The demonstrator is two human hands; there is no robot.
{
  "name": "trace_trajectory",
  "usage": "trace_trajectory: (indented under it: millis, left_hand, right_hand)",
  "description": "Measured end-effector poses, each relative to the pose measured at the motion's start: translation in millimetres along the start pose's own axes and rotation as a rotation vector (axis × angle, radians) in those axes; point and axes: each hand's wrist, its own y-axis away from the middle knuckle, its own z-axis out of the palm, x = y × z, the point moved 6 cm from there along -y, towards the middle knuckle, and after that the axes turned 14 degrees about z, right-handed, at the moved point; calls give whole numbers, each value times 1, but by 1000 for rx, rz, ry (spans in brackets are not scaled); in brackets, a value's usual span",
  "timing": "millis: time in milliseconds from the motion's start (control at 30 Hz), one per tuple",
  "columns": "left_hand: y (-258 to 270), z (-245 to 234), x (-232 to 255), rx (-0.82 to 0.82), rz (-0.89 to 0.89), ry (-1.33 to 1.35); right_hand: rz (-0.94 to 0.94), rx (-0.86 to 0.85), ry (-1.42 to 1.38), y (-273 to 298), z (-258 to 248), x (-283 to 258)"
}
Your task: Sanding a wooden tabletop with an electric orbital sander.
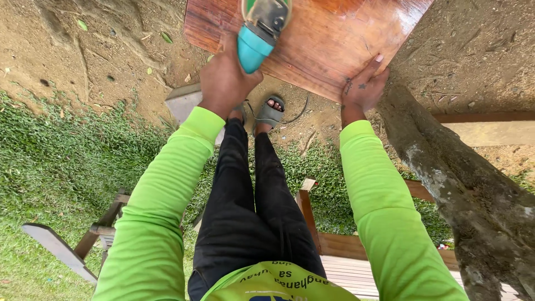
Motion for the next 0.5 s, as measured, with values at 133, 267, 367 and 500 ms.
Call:
trace_trajectory:
  millis: [133, 267, 367, 500]
  left_hand:
    - [11, 21, 26, -114, 60, 16]
    - [17, 23, 10, -95, 5, 2]
    - [14, 12, -13, 54, -44, 11]
    - [10, 12, -14, 132, -28, -19]
  right_hand:
    - [-66, 43, -11, 0, -2, -1]
    - [3, -16, -12, 0, -1, 3]
    - [7, -22, -13, 1, -3, 2]
    - [7, 21, -33, -6, 0, 7]
